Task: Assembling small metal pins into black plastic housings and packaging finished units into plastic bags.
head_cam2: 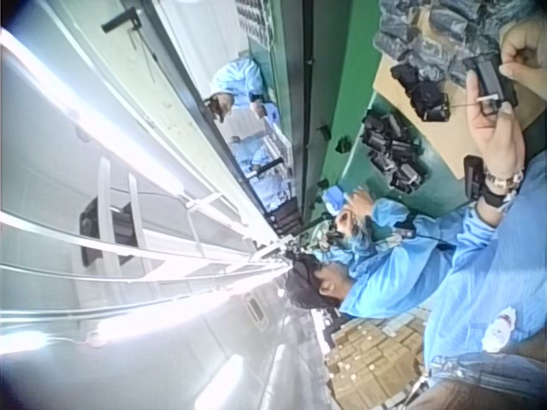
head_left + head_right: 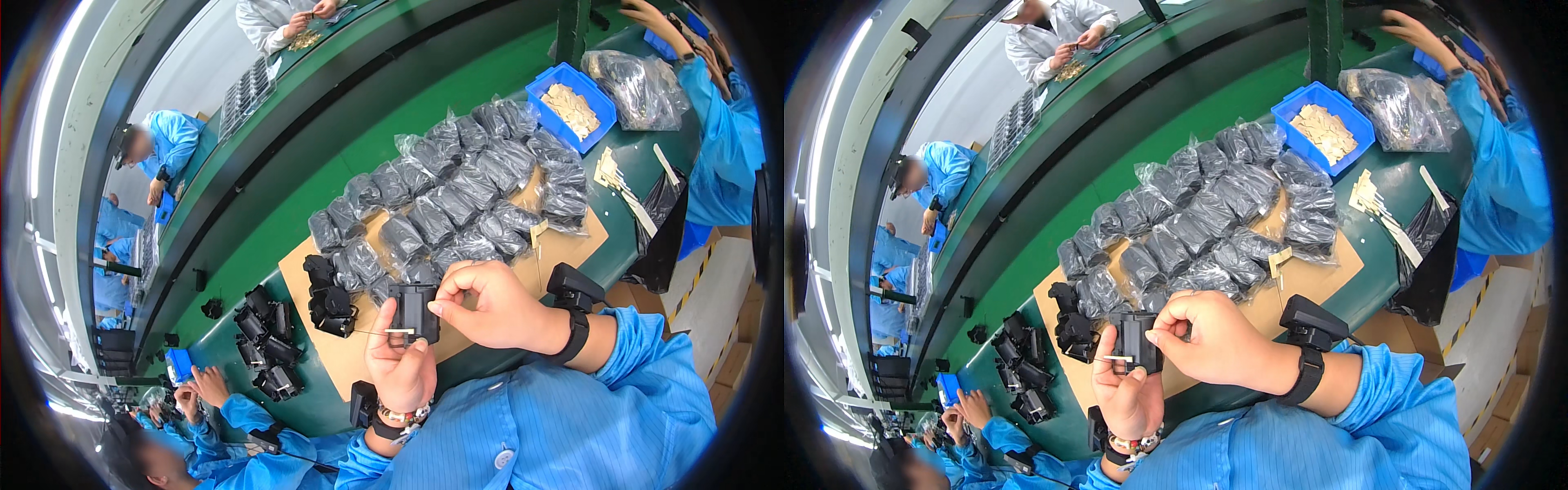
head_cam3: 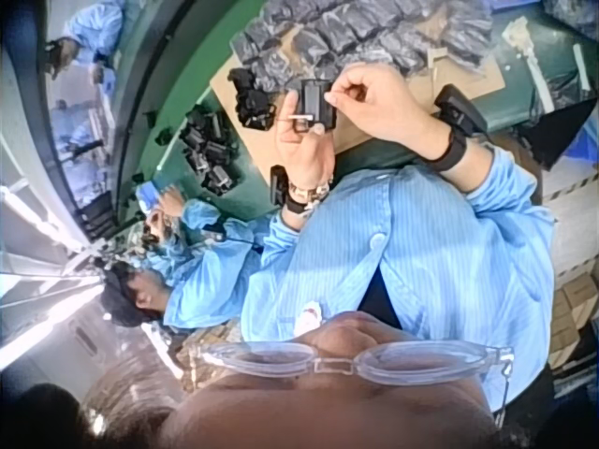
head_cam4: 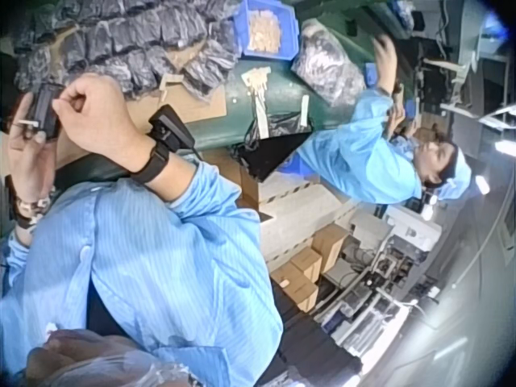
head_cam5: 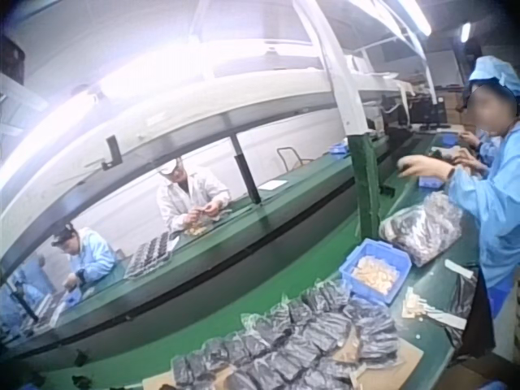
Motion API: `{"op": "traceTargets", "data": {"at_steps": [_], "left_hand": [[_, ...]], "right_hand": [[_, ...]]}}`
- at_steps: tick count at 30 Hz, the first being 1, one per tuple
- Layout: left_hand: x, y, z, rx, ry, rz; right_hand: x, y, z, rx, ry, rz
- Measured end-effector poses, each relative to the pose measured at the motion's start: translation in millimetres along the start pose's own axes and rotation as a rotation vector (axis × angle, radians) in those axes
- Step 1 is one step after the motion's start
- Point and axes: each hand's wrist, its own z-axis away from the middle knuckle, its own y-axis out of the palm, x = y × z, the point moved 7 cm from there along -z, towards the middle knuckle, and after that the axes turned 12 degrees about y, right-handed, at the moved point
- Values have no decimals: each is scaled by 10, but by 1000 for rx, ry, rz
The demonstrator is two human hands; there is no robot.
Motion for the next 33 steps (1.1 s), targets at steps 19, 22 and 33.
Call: {"op": "traceTargets", "data": {"at_steps": [19,22,33], "left_hand": [[85,-25,12,-37,-114,80],[120,-33,51,-64,-223,135],[78,99,-89,-21,-59,193]], "right_hand": [[212,-82,127,-227,-279,263],[317,11,131,-116,-347,381],[102,-75,187,-203,-291,189]]}}
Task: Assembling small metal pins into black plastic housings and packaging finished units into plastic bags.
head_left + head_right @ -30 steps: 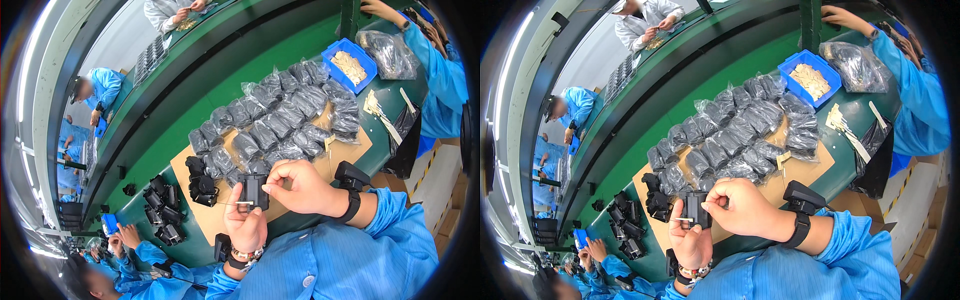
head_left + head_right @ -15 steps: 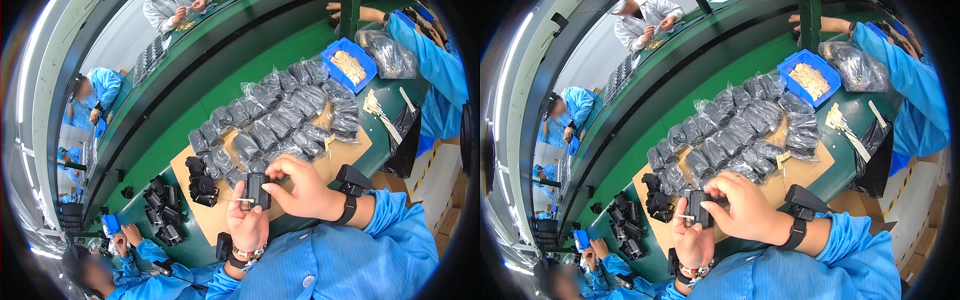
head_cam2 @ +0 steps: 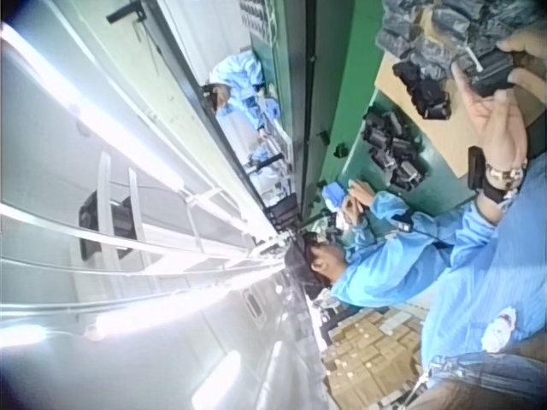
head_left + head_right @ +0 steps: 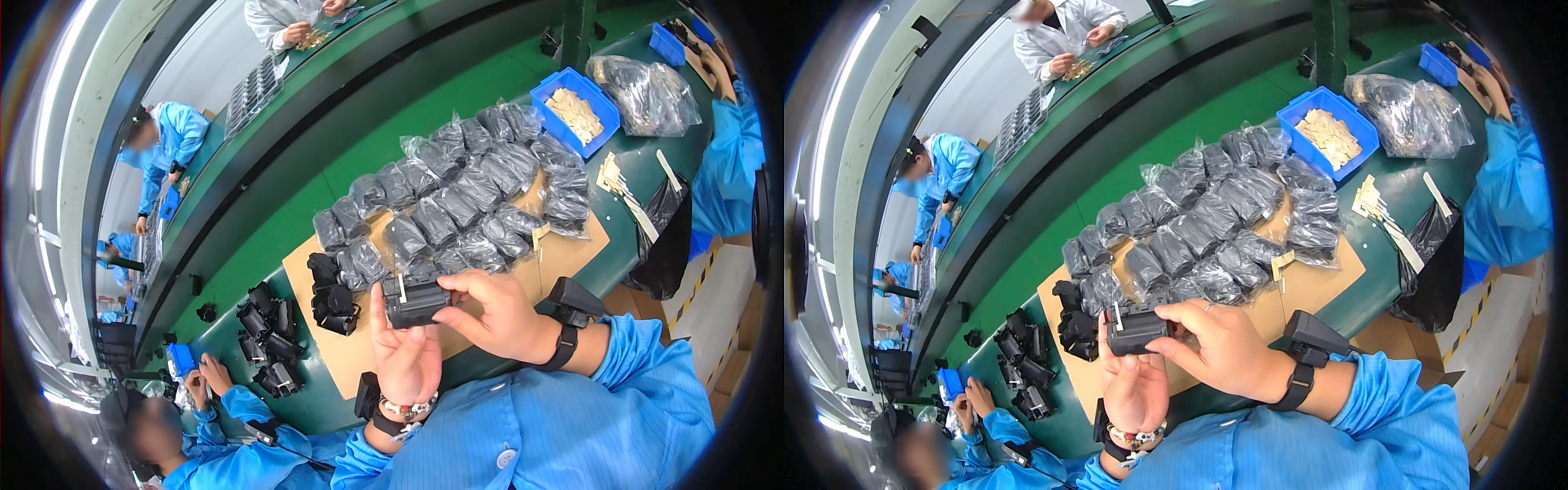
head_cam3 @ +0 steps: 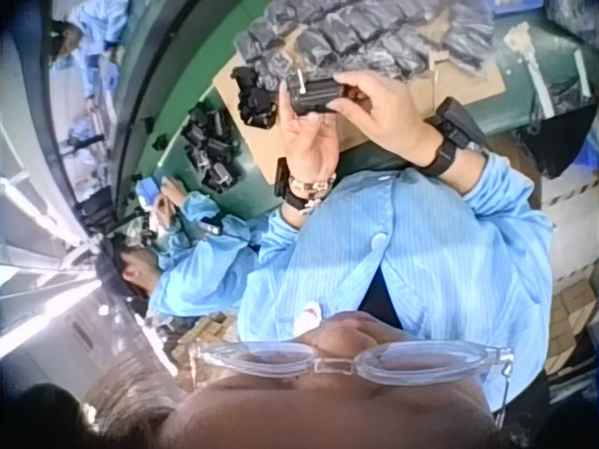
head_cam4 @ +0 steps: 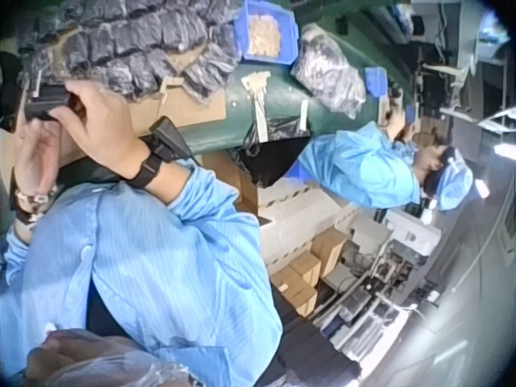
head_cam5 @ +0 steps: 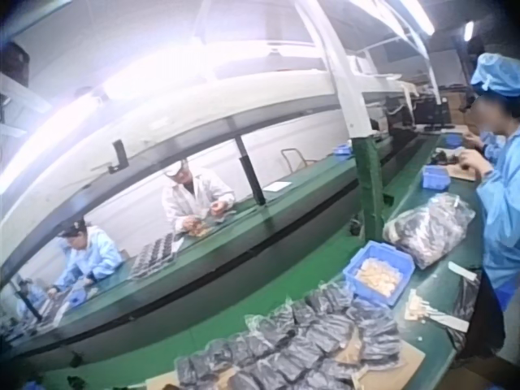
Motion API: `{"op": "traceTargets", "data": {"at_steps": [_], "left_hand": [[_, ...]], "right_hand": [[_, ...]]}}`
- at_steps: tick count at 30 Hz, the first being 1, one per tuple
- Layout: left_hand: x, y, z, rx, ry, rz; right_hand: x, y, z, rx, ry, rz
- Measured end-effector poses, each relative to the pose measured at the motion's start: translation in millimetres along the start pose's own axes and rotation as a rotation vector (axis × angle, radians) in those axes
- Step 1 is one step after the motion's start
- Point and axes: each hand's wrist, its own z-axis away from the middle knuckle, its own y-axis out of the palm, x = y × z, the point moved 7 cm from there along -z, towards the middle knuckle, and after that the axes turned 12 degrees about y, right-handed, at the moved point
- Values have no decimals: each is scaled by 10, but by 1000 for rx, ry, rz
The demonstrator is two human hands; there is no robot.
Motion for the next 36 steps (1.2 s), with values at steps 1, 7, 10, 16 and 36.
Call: {"op": "traceTargets", "data": {"at_steps": [1,7,10,16,36], "left_hand": [[-28,-29,-1,-66,18,-100],[-22,-92,3,8,-46,-458],[22,-22,21,34,-63,-481],[16,37,8,109,-70,-557],[77,203,-33,193,-127,-878]], "right_hand": [[45,7,17,21,-85,70],[323,-17,-42,125,-167,476],[344,50,-58,52,-282,578],[239,-93,38,118,-245,433],[-351,-1471,-521,-178,266,-366]]}}
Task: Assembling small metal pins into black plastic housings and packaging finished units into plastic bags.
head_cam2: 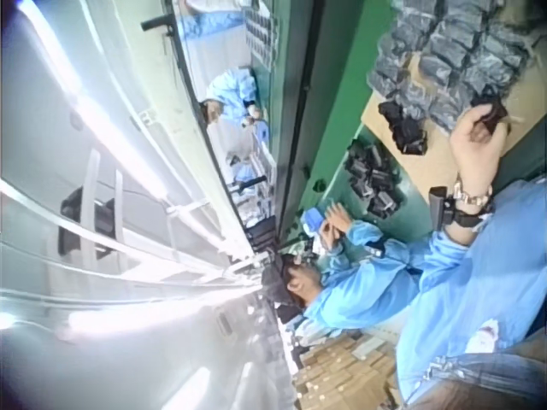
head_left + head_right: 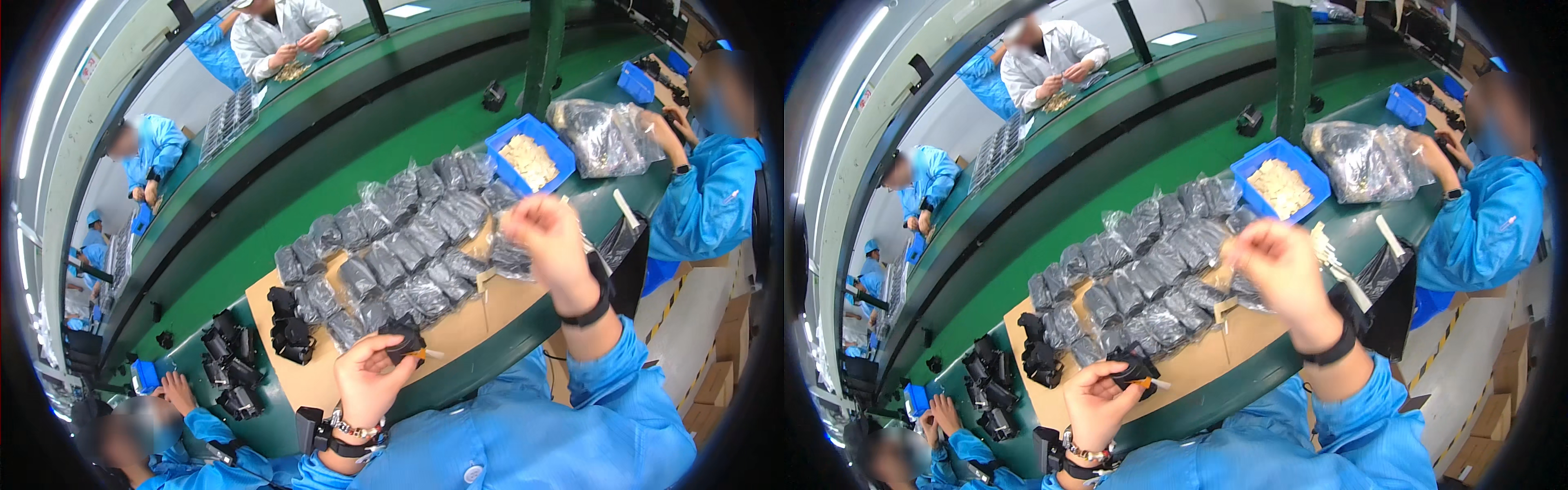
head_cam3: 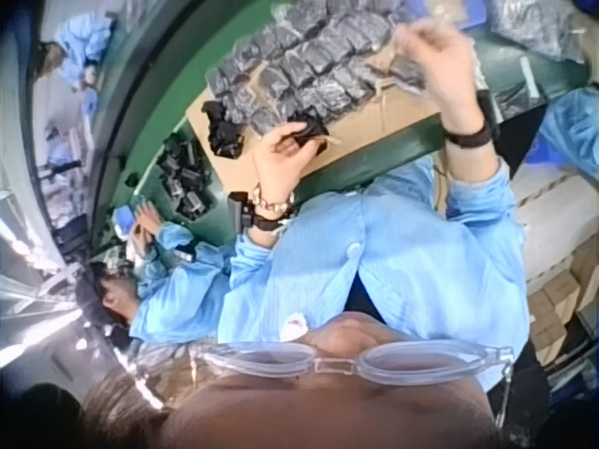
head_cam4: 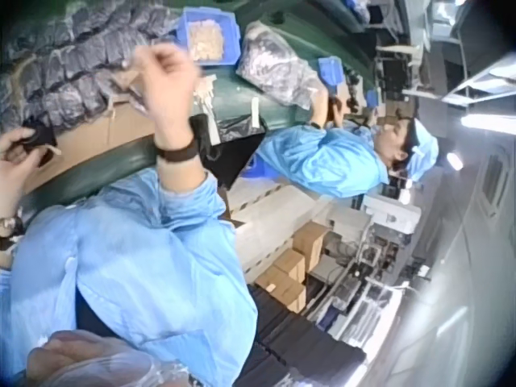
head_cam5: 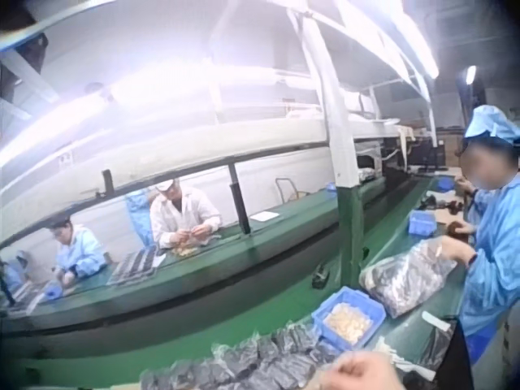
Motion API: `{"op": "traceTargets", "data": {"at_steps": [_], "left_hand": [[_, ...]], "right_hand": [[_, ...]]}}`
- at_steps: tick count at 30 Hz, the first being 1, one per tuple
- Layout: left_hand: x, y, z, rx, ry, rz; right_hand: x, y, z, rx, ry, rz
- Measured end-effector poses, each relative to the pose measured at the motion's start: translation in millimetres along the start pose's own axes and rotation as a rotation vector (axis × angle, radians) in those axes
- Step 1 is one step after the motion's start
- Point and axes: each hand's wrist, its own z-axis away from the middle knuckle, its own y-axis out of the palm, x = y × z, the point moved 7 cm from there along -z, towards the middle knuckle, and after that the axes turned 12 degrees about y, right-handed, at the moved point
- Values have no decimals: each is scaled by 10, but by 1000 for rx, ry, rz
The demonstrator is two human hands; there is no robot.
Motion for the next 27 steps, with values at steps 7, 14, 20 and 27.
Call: {"op": "traceTargets", "data": {"at_steps": [7,14,20,27], "left_hand": [[56,-46,-10,-39,145,438],[266,0,-43,-202,-15,849],[244,-31,22,-213,116,727],[178,-91,133,-77,-63,633]], "right_hand": [[139,-872,-747,-549,-475,1090],[-94,854,617,260,-107,408],[-614,1292,721,430,424,-347],[-620,1292,706,605,540,-244]]}}
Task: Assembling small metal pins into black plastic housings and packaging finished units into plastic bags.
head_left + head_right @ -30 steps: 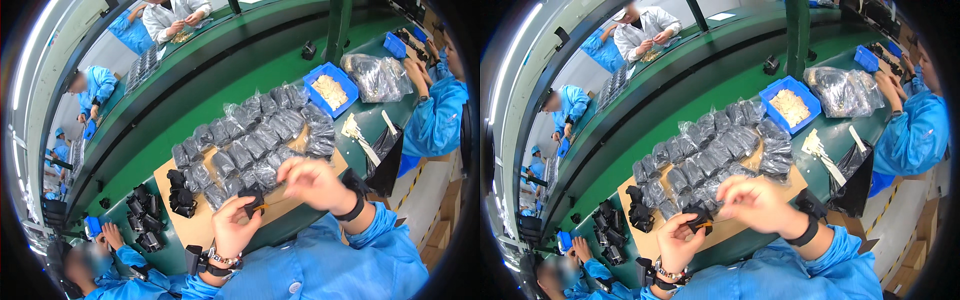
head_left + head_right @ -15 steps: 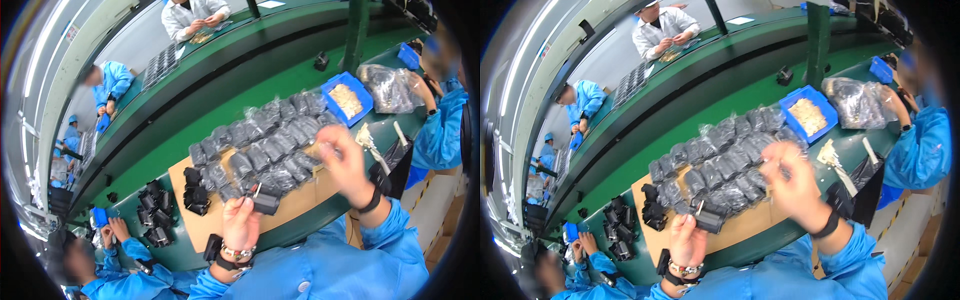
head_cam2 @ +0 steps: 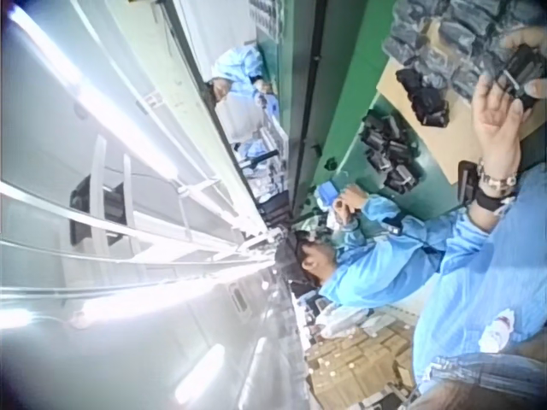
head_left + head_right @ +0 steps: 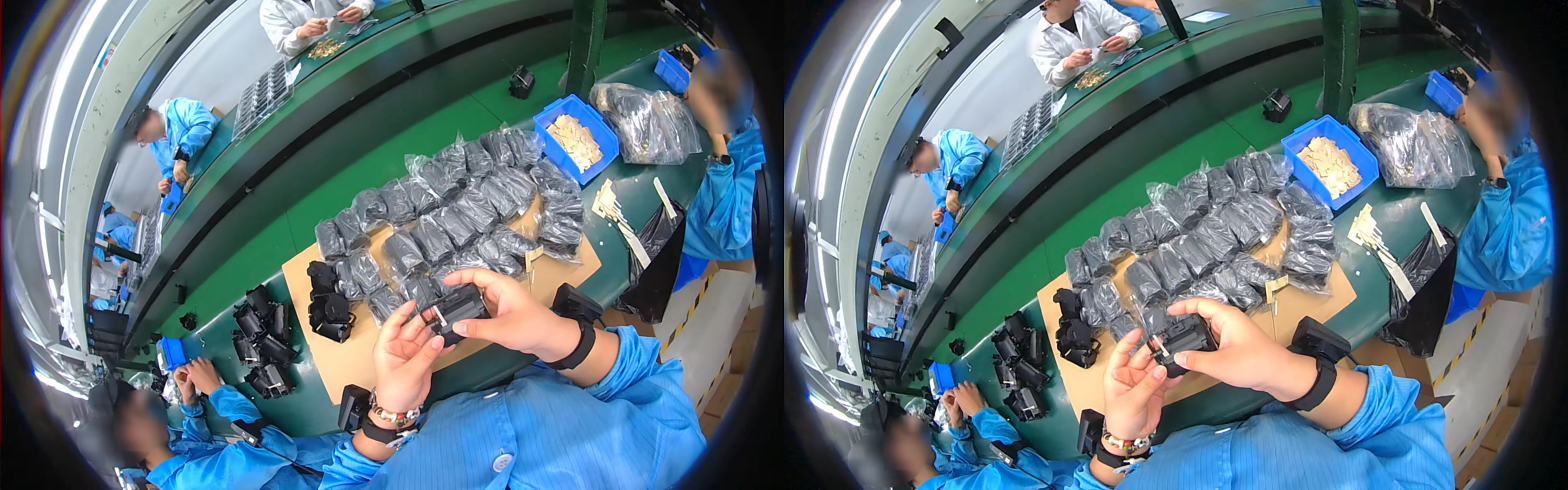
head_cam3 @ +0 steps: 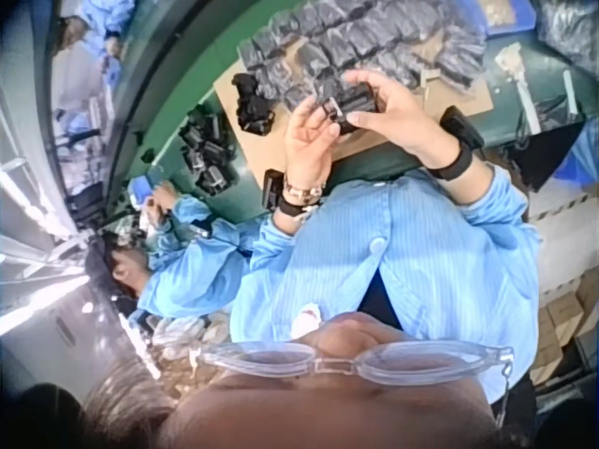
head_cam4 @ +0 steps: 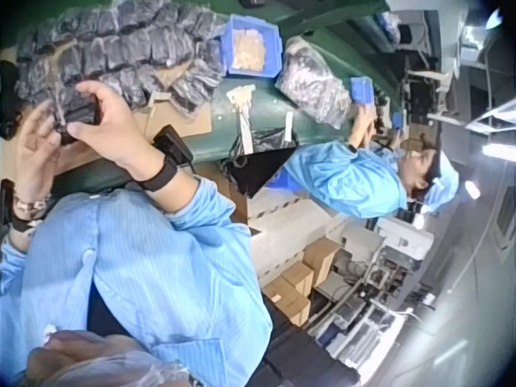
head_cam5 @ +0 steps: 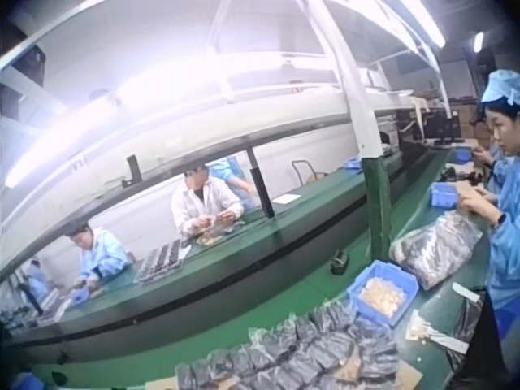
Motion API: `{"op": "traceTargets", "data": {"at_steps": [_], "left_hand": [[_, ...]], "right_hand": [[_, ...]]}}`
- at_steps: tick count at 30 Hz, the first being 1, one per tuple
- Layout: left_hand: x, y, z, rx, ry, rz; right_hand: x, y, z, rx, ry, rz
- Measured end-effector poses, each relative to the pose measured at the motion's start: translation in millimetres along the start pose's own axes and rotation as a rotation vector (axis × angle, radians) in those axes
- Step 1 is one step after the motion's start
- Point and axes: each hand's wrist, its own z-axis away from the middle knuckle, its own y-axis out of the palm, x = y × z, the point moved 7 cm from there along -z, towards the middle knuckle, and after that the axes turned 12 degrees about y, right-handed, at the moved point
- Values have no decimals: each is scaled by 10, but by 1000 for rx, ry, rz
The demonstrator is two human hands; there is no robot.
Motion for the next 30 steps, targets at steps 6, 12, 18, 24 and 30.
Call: {"op": "traceTargets", "data": {"at_steps": [6,12,18,24,30], "left_hand": [[47,-183,23,15,-118,-41],[82,-355,52,-24,-62,-12],[1,-332,62,-59,-51,9],[-49,-348,74,-23,7,-88],[-99,-327,79,-45,7,-109]], "right_hand": [[-75,76,-7,-51,-2,119],[-135,112,-58,-138,-38,263],[-248,88,-136,-88,50,134],[-228,111,-174,-58,75,205],[-228,149,-163,-38,115,137]]}}
